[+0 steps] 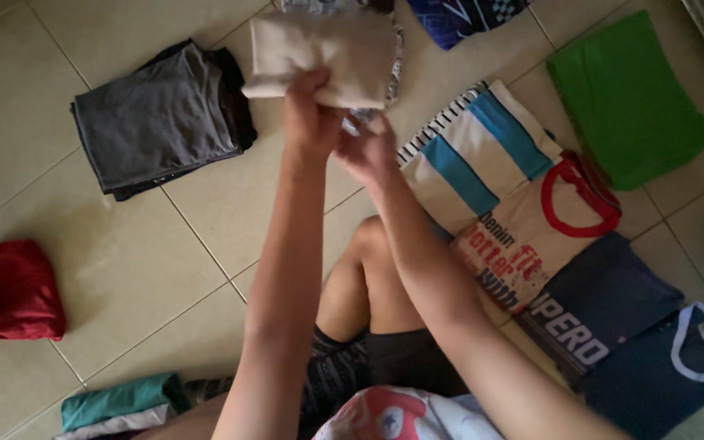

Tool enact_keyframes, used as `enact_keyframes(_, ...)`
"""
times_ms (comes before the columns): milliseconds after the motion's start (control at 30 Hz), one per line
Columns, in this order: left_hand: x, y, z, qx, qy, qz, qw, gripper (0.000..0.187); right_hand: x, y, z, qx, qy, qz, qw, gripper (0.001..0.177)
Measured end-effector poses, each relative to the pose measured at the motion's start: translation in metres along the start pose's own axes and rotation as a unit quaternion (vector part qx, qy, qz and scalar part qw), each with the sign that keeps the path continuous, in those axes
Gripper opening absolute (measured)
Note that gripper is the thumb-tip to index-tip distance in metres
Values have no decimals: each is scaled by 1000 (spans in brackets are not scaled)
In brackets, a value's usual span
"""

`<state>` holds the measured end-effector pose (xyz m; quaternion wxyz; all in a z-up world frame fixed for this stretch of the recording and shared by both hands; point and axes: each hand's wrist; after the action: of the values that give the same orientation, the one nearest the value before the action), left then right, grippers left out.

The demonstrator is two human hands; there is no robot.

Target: The person folds several shirts and other pieces of clothing by hand, placing them into different piles on the floor.

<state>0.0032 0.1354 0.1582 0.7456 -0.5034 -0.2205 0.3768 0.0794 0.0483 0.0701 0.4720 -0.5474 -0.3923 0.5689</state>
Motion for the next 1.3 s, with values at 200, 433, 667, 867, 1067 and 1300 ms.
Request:
enact_keyframes(200,-94,-63,-3,81,64,-29,994,53,-16,-21,-3,-57,65,-92,992,59)
enact_keyframes(433,-222,-23,-85,88,210,-34,973,37,-183,-18,-92,-204,263,-108,937,56)
enact_keyframes(667,-282,11,-253,240,334,-56,910,43,-321,27,-214,-311,395,35,864,53)
enact_keyframes(867,-267,95,-373,221,489,109,837,35,-360,84,-255,-343,411,145,832,50)
enact_keyframes(1067,-248,127,-400,354,531,162,753,31,-390,129,-305,-400,396,216,798,47)
enact_keyframes(1300,-261,107,-404,401,499,127,758,30,-389,145,-332,-482,340,254,767,44)
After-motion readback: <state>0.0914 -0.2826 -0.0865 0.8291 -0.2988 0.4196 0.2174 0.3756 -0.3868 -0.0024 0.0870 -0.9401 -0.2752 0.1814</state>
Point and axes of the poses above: each hand's wrist, its own x-axis towards the middle knuckle, its own y-axis out of the back of the hand, z = x × y, and after that the axes turned 10 degrees about -z, right-handed
